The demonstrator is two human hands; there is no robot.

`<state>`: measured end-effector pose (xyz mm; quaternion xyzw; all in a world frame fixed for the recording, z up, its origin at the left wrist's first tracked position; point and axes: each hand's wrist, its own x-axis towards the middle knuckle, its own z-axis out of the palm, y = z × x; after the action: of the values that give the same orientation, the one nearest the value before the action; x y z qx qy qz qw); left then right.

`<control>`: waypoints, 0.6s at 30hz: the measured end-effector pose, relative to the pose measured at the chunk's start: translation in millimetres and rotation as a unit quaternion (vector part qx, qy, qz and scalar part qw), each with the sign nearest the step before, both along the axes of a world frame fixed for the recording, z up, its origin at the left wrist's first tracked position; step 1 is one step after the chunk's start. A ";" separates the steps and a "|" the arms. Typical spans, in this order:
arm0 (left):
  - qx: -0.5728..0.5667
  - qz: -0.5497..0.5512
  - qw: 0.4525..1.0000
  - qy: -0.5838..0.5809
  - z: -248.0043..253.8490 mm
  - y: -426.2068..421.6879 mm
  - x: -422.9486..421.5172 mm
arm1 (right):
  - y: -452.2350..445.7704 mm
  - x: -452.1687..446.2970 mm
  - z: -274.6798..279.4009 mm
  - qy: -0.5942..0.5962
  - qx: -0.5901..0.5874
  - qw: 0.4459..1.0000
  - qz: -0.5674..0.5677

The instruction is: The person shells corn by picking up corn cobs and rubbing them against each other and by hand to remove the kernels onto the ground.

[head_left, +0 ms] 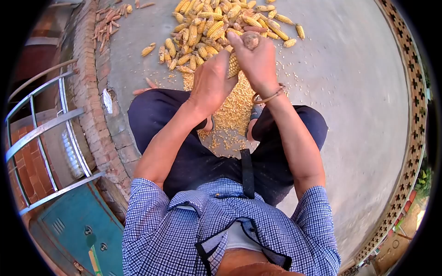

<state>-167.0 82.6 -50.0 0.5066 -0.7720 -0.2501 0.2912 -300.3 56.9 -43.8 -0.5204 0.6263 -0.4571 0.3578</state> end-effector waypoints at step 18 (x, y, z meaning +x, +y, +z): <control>-0.044 -0.027 0.998 0.039 -8.9 7.1 -10.0 | 9.8 8.7 -3.9 -0.049 -0.074 0.992 -0.091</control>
<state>-177.0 89.7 -58.9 0.4623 -0.7836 -0.2431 0.3365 -291.6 66.7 -47.7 -0.4634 0.6169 -0.5580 0.3055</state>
